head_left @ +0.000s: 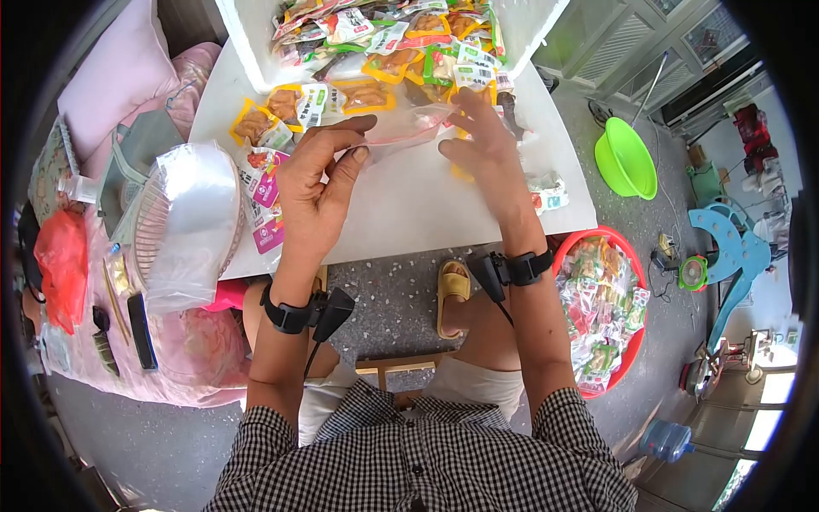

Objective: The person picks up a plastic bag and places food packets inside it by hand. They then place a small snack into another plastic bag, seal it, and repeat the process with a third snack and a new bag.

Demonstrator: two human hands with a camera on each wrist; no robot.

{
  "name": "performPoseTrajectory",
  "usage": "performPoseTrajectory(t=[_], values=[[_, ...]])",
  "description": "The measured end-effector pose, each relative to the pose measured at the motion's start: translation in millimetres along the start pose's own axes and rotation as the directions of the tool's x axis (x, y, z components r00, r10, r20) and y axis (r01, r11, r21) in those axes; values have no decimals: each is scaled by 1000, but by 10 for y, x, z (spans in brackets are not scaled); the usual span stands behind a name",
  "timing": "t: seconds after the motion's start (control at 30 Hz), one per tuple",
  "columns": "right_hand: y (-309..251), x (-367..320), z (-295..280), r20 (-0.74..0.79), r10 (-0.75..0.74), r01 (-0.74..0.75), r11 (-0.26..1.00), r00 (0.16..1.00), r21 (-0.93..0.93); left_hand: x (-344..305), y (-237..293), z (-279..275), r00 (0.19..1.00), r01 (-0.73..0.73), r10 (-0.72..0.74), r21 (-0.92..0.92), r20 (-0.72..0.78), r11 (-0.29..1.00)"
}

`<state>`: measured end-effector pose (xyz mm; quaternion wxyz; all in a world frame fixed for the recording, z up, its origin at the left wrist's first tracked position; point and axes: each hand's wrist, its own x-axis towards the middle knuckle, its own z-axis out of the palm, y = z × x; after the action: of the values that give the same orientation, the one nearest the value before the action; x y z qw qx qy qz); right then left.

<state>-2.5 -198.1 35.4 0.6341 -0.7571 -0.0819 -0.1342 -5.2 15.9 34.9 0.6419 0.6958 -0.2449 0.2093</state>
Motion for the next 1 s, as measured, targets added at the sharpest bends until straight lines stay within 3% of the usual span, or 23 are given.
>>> performPoseTrajectory(t=[0.07,0.17,0.27,0.37,0.47,0.57,0.67,0.77,1.0], values=[[-156,134,18,143,-92,100,993,985,-55,27,34,-66,999,41,-41,-80,4,996],[-89,203,53,269,141,-193,964,953,181,-12,-75,-56,977,142,-185,-314,-110,939],[-186,136,229,91,34,-65,931,995,360,3,-178,-95,970,19,-144,-529,-196,848],[-334,68,268,148,-5,-57,910,989,411,61,-65,-68,938,2,-231,-665,-257,747],[-313,73,312,83,-13,-19,923,996,384,45,-118,-60,924,79,-338,-779,-177,623],[-142,101,310,-2,50,-47,961,999,271,42,-193,-20,947,180,-316,-718,-58,672],[-123,103,300,21,54,-58,937,998,344,59,-138,54,936,251,-350,-632,-34,733],[-87,110,257,43,81,-91,929,996,359,11,-273,47,928,288,-372,-671,19,684],[-149,131,270,110,32,-77,896,993,437,94,-229,106,919,213,-377,-658,-116,722]])
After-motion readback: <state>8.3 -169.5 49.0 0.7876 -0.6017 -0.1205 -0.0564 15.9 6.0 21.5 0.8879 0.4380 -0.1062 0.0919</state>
